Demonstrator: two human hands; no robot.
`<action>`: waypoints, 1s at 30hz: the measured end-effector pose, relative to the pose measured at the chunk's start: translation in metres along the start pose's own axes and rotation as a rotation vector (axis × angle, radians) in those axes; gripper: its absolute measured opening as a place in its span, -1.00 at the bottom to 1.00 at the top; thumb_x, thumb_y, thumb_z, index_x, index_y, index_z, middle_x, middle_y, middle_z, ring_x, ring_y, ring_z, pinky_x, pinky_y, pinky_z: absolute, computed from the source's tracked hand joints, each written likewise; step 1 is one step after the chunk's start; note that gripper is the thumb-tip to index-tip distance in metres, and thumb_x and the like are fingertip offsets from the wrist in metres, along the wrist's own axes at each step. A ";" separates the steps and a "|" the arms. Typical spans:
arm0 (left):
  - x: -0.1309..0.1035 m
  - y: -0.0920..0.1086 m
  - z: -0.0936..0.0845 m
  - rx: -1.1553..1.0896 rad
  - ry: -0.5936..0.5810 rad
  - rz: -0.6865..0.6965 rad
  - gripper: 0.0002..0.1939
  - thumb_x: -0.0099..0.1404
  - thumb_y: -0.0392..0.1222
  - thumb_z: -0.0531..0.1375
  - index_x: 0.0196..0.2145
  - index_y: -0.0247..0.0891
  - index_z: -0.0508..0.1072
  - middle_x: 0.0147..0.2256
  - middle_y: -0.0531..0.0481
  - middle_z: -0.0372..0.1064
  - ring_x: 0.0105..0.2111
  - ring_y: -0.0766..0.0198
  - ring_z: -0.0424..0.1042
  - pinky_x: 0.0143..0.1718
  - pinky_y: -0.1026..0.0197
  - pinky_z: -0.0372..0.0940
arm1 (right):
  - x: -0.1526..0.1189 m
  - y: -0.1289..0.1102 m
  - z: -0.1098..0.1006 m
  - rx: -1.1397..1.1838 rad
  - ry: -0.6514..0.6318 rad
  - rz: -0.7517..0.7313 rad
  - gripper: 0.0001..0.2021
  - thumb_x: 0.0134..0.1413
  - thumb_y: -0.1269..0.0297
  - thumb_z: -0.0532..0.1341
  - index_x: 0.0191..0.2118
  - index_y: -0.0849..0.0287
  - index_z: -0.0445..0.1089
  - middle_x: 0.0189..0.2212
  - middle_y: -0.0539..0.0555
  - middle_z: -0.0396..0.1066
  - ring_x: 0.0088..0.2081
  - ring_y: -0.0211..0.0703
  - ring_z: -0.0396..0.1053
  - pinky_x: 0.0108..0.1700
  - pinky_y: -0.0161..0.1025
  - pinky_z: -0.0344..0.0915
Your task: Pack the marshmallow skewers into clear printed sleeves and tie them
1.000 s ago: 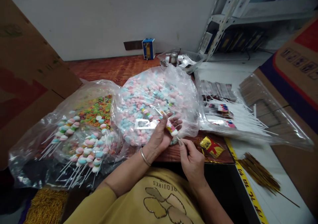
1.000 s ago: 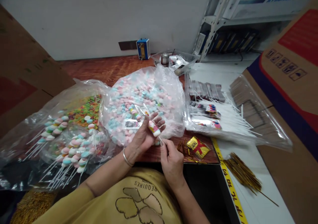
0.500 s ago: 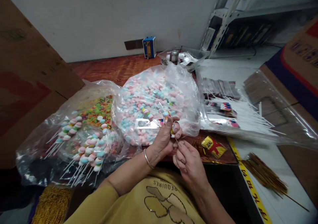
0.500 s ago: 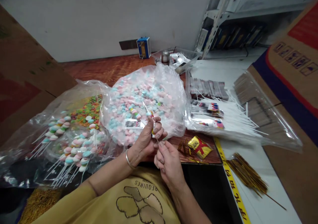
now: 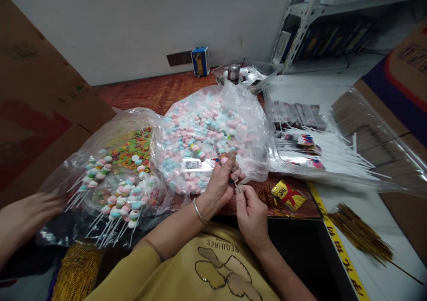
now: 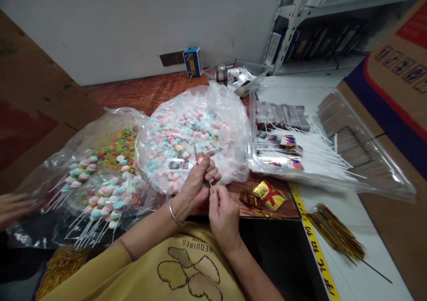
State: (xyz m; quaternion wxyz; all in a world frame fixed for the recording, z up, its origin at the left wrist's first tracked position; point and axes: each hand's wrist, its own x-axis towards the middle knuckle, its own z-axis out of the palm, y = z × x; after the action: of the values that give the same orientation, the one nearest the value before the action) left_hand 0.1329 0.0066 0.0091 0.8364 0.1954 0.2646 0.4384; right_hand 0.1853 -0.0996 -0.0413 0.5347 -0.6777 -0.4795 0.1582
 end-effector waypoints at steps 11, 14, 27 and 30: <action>0.003 -0.006 -0.012 0.070 0.003 0.031 -0.46 0.10 0.11 0.47 -0.13 -0.30 0.46 -0.59 0.24 0.19 -0.59 0.44 0.26 -0.27 0.23 0.36 | 0.003 0.005 0.001 -0.482 0.001 -0.290 -0.64 0.48 0.24 -0.06 -0.34 0.14 0.36 -0.65 -0.03 0.36 -0.64 -0.22 0.30 -0.51 -0.27 0.02; -0.003 -0.018 -0.015 0.090 -0.013 -0.002 -0.45 0.11 0.14 0.46 -0.11 -0.28 0.46 -0.58 0.20 0.26 -0.50 0.33 0.40 -0.17 0.15 0.38 | 0.009 0.005 0.010 -0.630 0.126 -0.383 -0.59 0.49 0.25 -0.08 -0.39 0.15 0.35 -0.69 -0.03 0.34 -0.66 -0.24 0.27 -0.51 -0.26 -0.01; -0.015 -0.008 -0.038 0.377 -0.004 -0.035 -0.61 -0.01 -0.09 0.53 -0.29 -0.29 0.54 -0.32 0.00 0.52 -0.38 0.40 0.43 -0.29 0.33 0.28 | 0.016 0.013 0.006 -0.751 0.243 -0.529 -0.80 0.46 0.37 0.07 -0.16 0.28 0.42 -0.58 0.02 0.44 -0.60 -0.22 0.28 -0.42 -0.19 0.04; -0.016 -0.005 -0.039 0.358 -0.012 -0.071 -0.61 -0.04 -0.09 0.54 -0.30 -0.28 0.55 -0.38 0.01 0.50 -0.41 0.39 0.41 -0.31 0.33 0.27 | 0.013 0.015 0.007 -0.731 0.216 -0.510 -0.80 0.45 0.37 0.08 -0.20 0.27 0.42 -0.58 0.03 0.44 -0.60 -0.22 0.27 -0.42 -0.19 0.04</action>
State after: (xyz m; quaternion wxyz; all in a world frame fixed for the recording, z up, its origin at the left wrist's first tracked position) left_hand 0.1046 -0.0061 -0.0203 0.8048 0.3344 0.3402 0.3531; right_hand 0.1939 -0.0840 -0.0532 0.3293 -0.6947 -0.5969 -0.2294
